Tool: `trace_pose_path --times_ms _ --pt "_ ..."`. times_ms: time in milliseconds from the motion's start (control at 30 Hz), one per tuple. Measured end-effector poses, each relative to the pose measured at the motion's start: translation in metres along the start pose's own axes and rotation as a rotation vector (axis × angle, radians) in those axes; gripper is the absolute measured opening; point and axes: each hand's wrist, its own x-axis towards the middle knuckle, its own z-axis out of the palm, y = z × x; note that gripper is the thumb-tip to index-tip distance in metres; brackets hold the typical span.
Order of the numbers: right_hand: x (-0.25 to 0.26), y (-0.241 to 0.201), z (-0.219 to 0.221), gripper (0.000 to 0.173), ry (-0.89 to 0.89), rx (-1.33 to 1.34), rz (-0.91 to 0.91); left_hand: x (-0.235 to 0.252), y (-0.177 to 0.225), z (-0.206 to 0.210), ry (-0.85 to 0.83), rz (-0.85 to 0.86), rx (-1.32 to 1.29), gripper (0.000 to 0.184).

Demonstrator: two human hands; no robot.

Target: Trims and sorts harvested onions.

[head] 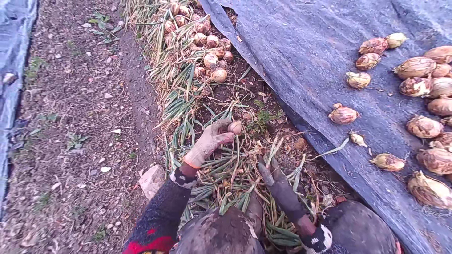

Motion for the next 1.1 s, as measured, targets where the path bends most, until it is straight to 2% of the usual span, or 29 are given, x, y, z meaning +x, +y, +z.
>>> trace_pose_path --times_ms 33,67,100,133,167,200,233,300,367,433,500,567,633,700,833,967,1033,1100 --pt "-0.004 -0.005 0.007 0.093 -0.175 -0.213 0.005 0.000 0.026 0.001 -0.190 0.089 -0.234 0.078" --pt "-0.006 -0.011 0.013 0.099 -0.393 -0.310 0.031 0.004 0.050 0.005 -0.303 0.160 -0.386 0.080" --pt "-0.008 -0.015 0.018 0.095 -0.602 -0.329 0.058 0.015 0.067 0.006 -0.309 0.230 -0.391 0.077" --pt "-0.008 -0.016 0.021 0.089 -0.752 -0.331 0.075 0.033 0.074 -0.001 -0.209 0.283 -0.236 0.069" --pt "-0.009 -0.016 0.021 0.083 -0.825 -0.323 0.082 0.059 0.070 -0.009 0.015 0.264 0.052 0.063" --pt "-0.008 -0.014 0.018 0.079 -0.830 -0.317 0.084 0.091 0.056 -0.019 0.265 0.189 0.354 0.061" --pt "-0.006 -0.011 0.013 0.076 -0.796 -0.295 0.101 0.125 0.034 -0.030 0.444 0.108 0.558 0.063" --pt "0.002 0.002 0.007 0.070 -0.645 -0.267 0.135 0.182 -0.010 -0.055 0.615 0.002 0.817 0.070" --pt "0.012 0.010 0.004 0.070 -0.501 -0.273 0.151 0.216 -0.036 -0.067 0.606 -0.032 1.018 0.082" --pt "0.017 0.014 0.004 0.070 -0.401 -0.172 0.153 0.231 -0.050 -0.066 0.571 -0.005 1.156 0.093" --pt "0.023 0.013 0.002 0.070 -0.305 -0.013 0.125 0.242 -0.051 -0.062 0.580 -0.037 1.224 0.096" --pt "0.027 0.017 -0.001 0.064 -0.180 0.082 0.095 0.249 -0.038 -0.064 0.609 -0.140 1.202 0.103" --pt "0.030 0.018 -0.005 0.059 -0.050 0.121 0.078 0.239 -0.029 -0.070 0.566 -0.194 1.044 0.104" --pt "0.034 0.012 -0.010 0.058 0.084 0.154 0.055 0.219 -0.031 -0.075 0.515 -0.134 0.798 0.104" --pt "0.038 0.007 -0.015 0.066 0.215 0.164 0.032 0.136 -0.036 -0.047 0.224 -0.011 0.420 0.104" --pt "0.037 0.011 -0.010 0.070 0.135 0.221 -0.060 0.031 -0.030 0.013 -0.214 0.002 0.179 0.099" --pt "0.031 0.013 -0.004 0.068 0.097 0.285 -0.139 -0.009 -0.022 0.042 -0.411 -0.064 0.162 0.095" --pt "0.020 0.004 -0.002 0.060 0.106 0.361 -0.158 -0.035 -0.016 0.063 -0.514 -0.105 0.230 0.098"
